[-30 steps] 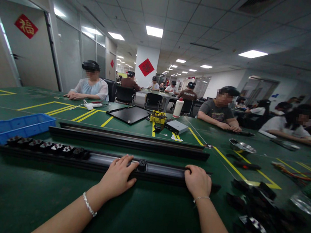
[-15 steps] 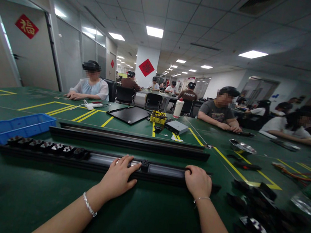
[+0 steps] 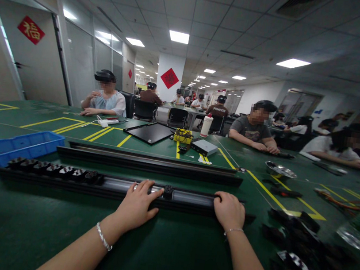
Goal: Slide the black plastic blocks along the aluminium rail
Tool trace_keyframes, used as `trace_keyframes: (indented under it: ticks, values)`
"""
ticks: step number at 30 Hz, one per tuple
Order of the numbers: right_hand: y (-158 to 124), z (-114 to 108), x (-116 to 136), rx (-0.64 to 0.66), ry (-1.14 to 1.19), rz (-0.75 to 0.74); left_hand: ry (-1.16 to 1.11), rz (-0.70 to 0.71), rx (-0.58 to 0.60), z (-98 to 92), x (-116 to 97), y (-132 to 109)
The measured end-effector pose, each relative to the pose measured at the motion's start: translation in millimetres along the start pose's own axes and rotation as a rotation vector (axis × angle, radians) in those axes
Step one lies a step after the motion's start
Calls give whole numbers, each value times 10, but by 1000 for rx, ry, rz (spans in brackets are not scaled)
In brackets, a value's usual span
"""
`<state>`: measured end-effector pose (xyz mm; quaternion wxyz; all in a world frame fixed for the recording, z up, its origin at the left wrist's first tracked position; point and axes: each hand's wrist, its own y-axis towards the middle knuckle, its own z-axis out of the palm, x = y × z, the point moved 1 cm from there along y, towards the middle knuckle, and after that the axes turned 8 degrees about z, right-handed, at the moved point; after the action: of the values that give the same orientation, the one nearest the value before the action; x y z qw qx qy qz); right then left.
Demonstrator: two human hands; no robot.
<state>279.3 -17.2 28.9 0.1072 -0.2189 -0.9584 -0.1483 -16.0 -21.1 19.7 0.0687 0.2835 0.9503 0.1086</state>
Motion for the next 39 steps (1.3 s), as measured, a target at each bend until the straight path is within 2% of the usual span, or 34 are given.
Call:
trace_keyframes:
  ticks: [11,20,23,27,32,35,39]
  values:
    - [-1,8,-2,-10,22,-15,-5,-16,4,-30,-9,6]
    - [-10,81,-2,-117,84,-19,7,-7,-2,-25,-5,20]
    - [-67,86,133,-103,153,-128,10,-9,5,-4,-6,24]
    - [-299,104,514,7,315,-353,23,-10,2,27,-8,29]
    - [-688,146,967,115,437,-437,53,-6,-29,45,-20,37]
    - [-793,184,1060,97,396,-428,60,6,-43,54,-17,41]
    - [-777,223,1056,-16,323,-446,36,90,-35,82,4,52]
